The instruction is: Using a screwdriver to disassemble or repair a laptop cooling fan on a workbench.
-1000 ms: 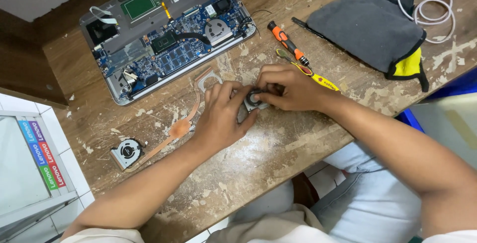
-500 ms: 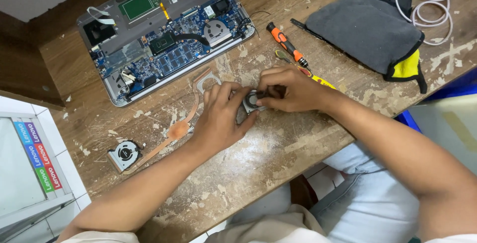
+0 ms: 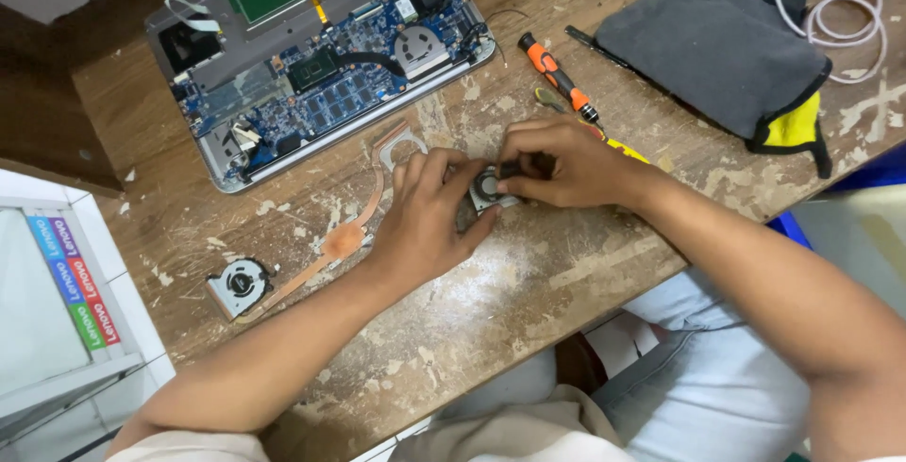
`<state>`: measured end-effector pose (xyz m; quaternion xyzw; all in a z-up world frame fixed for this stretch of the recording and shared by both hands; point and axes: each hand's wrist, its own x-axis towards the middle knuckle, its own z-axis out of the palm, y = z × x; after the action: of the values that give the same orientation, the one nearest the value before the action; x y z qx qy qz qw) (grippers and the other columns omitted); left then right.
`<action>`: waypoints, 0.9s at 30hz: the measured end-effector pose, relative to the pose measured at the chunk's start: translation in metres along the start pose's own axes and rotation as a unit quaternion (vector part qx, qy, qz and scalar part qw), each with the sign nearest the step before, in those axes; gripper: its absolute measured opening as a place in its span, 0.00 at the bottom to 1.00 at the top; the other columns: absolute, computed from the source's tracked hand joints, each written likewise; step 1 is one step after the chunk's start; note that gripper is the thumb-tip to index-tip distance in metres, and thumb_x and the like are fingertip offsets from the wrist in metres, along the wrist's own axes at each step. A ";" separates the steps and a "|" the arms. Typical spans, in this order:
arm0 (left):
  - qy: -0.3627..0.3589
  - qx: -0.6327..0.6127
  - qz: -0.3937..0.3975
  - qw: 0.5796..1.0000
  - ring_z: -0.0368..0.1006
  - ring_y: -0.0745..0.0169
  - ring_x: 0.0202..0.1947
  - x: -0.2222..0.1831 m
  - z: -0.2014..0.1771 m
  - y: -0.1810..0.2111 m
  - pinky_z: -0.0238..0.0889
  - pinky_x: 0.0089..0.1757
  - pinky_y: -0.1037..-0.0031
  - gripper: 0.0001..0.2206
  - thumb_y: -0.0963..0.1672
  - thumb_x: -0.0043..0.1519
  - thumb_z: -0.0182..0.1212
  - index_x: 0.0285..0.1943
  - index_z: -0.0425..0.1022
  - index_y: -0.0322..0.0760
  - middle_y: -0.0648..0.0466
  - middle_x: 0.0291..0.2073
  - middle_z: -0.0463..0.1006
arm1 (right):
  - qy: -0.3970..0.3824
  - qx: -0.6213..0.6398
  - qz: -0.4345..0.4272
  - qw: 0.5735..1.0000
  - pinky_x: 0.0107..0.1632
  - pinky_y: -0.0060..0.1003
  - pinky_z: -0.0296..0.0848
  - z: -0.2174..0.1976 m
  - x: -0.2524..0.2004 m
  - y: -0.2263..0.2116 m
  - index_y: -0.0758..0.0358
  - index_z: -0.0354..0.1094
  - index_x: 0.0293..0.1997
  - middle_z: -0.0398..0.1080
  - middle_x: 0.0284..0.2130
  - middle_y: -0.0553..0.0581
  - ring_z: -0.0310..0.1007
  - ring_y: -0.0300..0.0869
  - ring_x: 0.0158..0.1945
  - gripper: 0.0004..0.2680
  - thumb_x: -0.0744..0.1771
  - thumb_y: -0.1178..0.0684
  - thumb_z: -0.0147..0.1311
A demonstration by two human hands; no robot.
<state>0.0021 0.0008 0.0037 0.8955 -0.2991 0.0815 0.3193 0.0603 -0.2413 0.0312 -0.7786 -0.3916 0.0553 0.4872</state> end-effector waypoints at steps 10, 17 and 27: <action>0.007 -0.012 0.008 1.000 0.67 0.51 0.46 0.002 -0.001 0.000 0.54 0.46 0.63 0.21 0.47 0.63 0.75 0.61 0.79 0.30 0.50 0.48 0.69 | 0.023 -0.006 0.006 1.000 0.36 0.45 0.72 0.001 0.001 0.003 0.66 0.72 0.38 0.68 0.23 0.58 0.73 0.53 0.27 0.07 0.67 0.62 0.70; 0.020 -0.010 0.022 1.000 0.66 0.50 0.46 0.001 0.002 -0.001 0.54 0.45 0.63 0.23 0.46 0.61 0.77 0.61 0.79 0.28 0.50 0.47 0.69 | 0.020 0.001 -0.003 1.000 0.35 0.43 0.71 0.003 -0.002 0.014 0.66 0.73 0.38 0.68 0.22 0.57 0.71 0.50 0.26 0.07 0.67 0.63 0.71; 0.035 0.012 0.035 0.999 0.66 0.48 0.47 0.001 0.010 -0.007 0.54 0.46 0.61 0.24 0.47 0.61 0.78 0.62 0.78 0.31 0.51 0.46 0.66 | 0.007 -0.007 -0.007 1.000 0.35 0.43 0.70 0.001 -0.003 0.016 0.66 0.74 0.39 0.70 0.22 0.56 0.71 0.49 0.26 0.07 0.67 0.63 0.71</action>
<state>0.0064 -0.0017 -0.0075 0.8849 -0.3180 0.1275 0.3157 0.0666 -0.2460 0.0174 -0.7800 -0.3935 0.0434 0.4847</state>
